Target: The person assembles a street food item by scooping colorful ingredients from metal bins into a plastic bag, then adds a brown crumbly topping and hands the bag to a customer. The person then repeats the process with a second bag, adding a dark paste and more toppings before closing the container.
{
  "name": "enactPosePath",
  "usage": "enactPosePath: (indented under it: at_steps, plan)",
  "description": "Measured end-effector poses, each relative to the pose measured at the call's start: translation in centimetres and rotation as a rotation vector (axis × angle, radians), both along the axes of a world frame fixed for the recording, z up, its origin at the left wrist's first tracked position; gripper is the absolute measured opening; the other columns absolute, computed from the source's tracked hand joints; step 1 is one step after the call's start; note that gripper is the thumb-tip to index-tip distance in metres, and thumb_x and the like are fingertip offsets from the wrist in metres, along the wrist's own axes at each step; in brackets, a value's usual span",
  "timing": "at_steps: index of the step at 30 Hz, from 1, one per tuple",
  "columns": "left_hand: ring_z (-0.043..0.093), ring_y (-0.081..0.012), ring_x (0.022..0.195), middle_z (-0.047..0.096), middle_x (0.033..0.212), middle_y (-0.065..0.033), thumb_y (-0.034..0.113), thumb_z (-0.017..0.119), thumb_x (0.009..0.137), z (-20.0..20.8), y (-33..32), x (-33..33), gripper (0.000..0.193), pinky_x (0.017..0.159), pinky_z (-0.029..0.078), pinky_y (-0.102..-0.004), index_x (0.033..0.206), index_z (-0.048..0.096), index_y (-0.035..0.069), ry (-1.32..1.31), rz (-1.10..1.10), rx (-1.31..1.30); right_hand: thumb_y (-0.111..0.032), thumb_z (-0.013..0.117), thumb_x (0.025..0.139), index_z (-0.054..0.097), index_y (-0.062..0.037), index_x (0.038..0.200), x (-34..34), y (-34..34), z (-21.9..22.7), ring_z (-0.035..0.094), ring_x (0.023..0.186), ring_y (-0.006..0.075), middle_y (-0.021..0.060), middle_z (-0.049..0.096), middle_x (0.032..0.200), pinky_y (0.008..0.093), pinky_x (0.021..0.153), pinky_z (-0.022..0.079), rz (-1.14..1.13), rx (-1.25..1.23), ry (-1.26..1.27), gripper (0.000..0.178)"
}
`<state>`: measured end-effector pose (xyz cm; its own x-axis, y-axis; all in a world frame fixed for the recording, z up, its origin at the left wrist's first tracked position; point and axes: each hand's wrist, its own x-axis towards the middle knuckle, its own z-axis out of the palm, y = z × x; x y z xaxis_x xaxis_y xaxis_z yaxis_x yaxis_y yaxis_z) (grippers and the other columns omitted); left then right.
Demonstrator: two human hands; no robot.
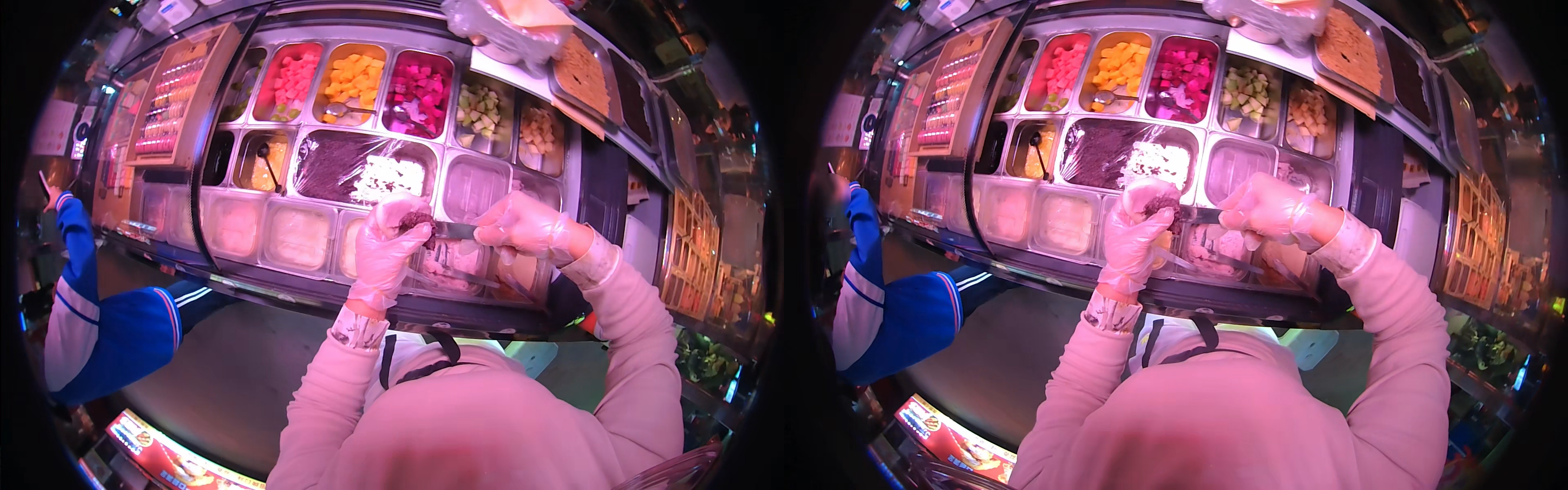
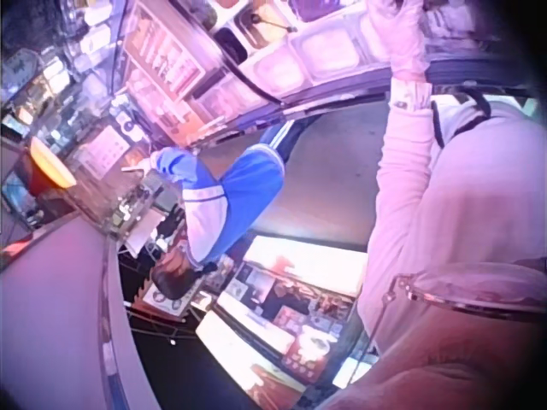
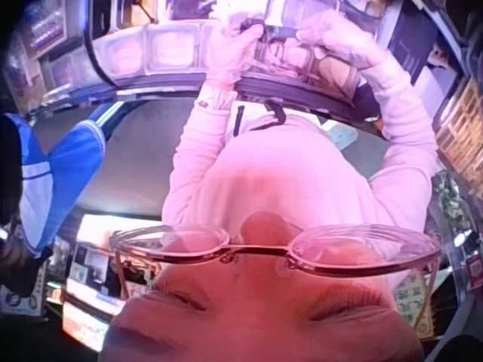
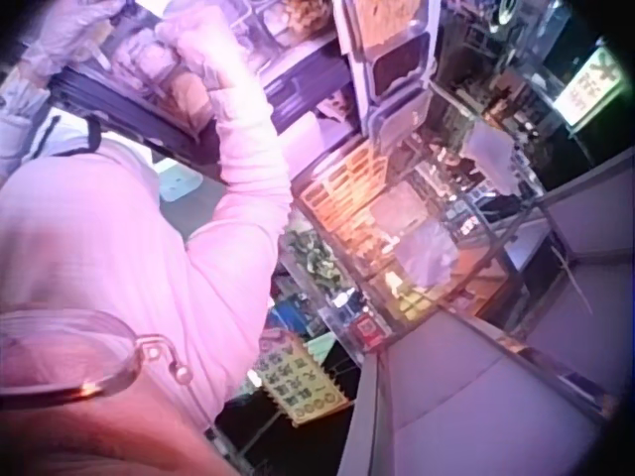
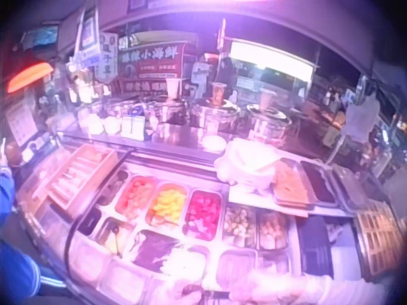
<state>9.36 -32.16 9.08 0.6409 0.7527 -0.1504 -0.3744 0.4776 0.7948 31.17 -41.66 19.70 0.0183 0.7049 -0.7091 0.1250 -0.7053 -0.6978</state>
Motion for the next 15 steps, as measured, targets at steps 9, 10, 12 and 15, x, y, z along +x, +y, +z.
enactPosePath:
  at_steps: [9, 10, 12, 15]
  plan:
    - [0.066, -0.0152, 0.095, 0.071, 0.106, -0.0077, 0.009, 0.064, 0.102, 1.0, -2.1, -0.8, 0.014, 0.085, 0.053, -0.0287, 0.112, 0.067, 0.0, 0.141, -0.087, -0.102, -0.017, 0.071, 0.095, 0.073, -0.0001, 0.089, 0.4, -1.3, 1.2, 0.057, 0.055, 0.0078, 0.0032, 0.064, 0.064, 0.0248, 0.052, 0.04, 0.156, -0.062, 0.068, 0.018]
    - [0.066, -0.0156, 0.095, 0.071, 0.107, -0.0079, 0.011, 0.062, 0.104, 1.5, -2.3, -0.8, 0.015, 0.085, 0.054, -0.0291, 0.113, 0.067, 0.0, 0.031, -0.081, -0.255, -0.017, 0.07, 0.095, 0.073, 0.0, 0.09, 0.7, -1.2, 1.5, 0.057, 0.055, 0.0078, 0.0038, 0.064, 0.064, 0.0247, 0.051, 0.04, 0.173, -0.072, 0.074, 0.018]
    - [0.066, -0.0169, 0.092, 0.069, 0.103, -0.0068, 0.015, 0.063, 0.105, 2.9, -2.4, -1.4, 0.014, 0.086, 0.054, -0.0325, 0.112, 0.064, 0.004, 0.032, -0.085, -0.308, -0.017, 0.07, 0.095, 0.073, 0.0002, 0.092, 0.6, -1.1, 2.2, 0.057, 0.054, 0.0078, 0.0043, 0.065, 0.064, 0.0245, 0.049, 0.04, 0.19, -0.103, 0.096, 0.018]
    - [0.066, -0.0186, 0.09, 0.068, 0.101, -0.0067, 0.02, 0.063, 0.105, 2.3, -2.4, -1.8, 0.014, 0.087, 0.055, -0.0356, 0.111, 0.062, 0.006, 0.036, -0.009, -0.355, -0.017, 0.068, 0.096, 0.073, 0.0007, 0.094, -0.3, -0.7, 3.4, 0.059, 0.053, 0.008, 0.0043, 0.067, 0.065, 0.0241, 0.046, 0.041, 0.176, -0.183, 0.168, 0.019]
